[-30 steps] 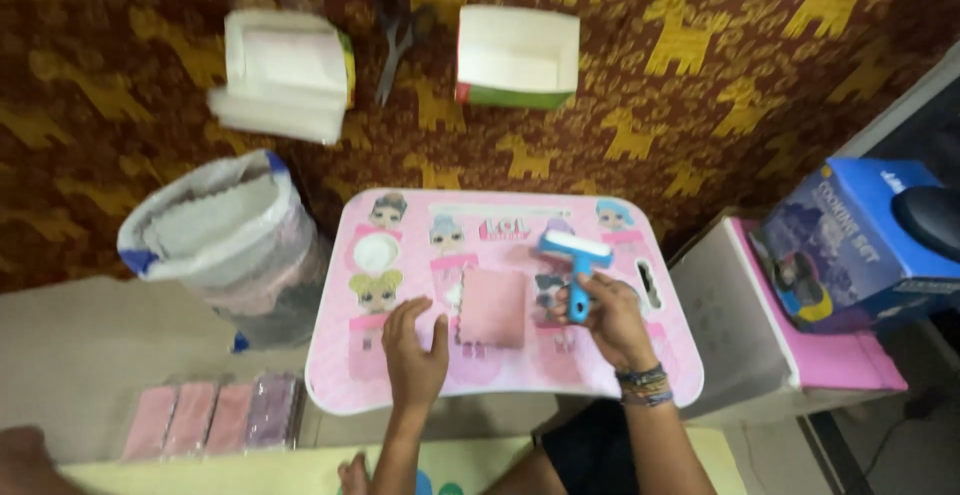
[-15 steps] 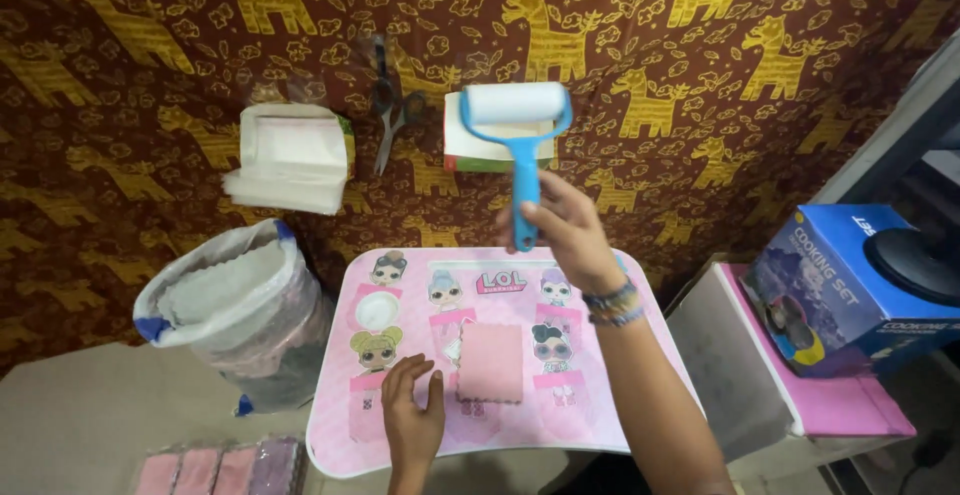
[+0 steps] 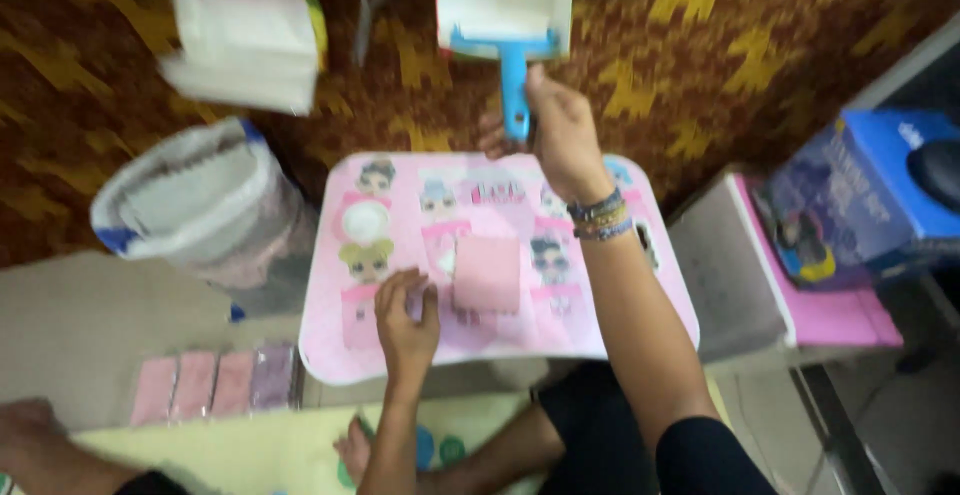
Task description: Packing small pink items into individual plastic sleeves after cleaning a surface with a lint roller.
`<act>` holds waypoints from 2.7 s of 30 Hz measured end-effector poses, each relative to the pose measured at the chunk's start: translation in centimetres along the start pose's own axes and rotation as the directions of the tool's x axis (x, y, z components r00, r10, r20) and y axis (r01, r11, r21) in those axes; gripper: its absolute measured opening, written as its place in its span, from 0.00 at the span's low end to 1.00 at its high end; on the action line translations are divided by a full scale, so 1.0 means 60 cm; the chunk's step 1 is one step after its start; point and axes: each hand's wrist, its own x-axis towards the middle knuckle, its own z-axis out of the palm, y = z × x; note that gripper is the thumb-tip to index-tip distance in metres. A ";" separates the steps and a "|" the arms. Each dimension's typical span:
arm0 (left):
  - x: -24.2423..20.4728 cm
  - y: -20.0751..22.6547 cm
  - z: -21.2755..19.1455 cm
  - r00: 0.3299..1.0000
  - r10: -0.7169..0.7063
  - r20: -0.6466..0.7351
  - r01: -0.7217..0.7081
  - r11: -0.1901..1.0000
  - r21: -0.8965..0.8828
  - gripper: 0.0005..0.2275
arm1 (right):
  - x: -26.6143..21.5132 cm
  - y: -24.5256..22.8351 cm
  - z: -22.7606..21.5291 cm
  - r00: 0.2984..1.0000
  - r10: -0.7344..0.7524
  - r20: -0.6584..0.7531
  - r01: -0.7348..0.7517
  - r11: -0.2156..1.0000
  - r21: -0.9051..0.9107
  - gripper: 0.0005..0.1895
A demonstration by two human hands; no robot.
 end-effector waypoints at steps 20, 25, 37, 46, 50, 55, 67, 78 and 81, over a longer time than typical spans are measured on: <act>-0.014 0.087 -0.087 0.861 0.223 0.457 -0.197 0.975 -0.105 0.31 | -0.360 0.207 -0.253 0.801 0.095 0.591 0.503 0.427 -0.751 0.28; -0.016 0.086 -0.082 0.742 0.289 0.605 -0.298 0.951 -0.089 0.43 | -0.356 0.214 -0.259 0.845 -0.013 0.535 0.456 0.541 -0.707 0.17; -0.020 0.039 -0.018 0.803 0.120 0.584 -0.108 0.993 -0.056 0.34 | -0.326 0.258 -0.272 0.983 0.048 0.178 0.104 0.651 -0.752 0.05; -0.025 0.047 -0.015 0.824 0.063 0.563 -0.063 0.998 -0.020 0.28 | -0.319 0.219 -0.259 0.986 -0.031 0.166 0.149 0.623 -0.768 0.14; -0.027 0.056 -0.018 0.846 0.086 0.527 -0.084 0.996 -0.028 0.27 | -0.318 0.228 -0.259 0.992 -0.045 0.115 0.118 0.617 -0.778 0.12; -0.029 0.061 -0.017 0.868 0.097 0.487 -0.104 0.994 -0.012 0.26 | -0.316 0.233 -0.251 0.993 -0.058 0.099 0.114 0.598 -0.793 0.11; -0.035 0.049 -0.007 0.885 0.102 0.455 -0.108 0.994 -0.014 0.24 | -0.318 0.239 -0.247 0.985 -0.113 0.132 0.172 0.518 -0.838 0.10; -0.030 0.041 -0.012 0.936 0.100 0.337 -0.106 0.994 -0.003 0.24 | -0.300 0.263 -0.267 0.936 -0.058 0.346 0.350 0.238 -0.906 0.10; -0.022 0.053 -0.021 0.960 0.069 0.270 -0.059 0.997 -0.044 0.20 | -0.254 0.270 -0.258 0.892 -0.038 0.450 0.449 0.180 -0.875 0.11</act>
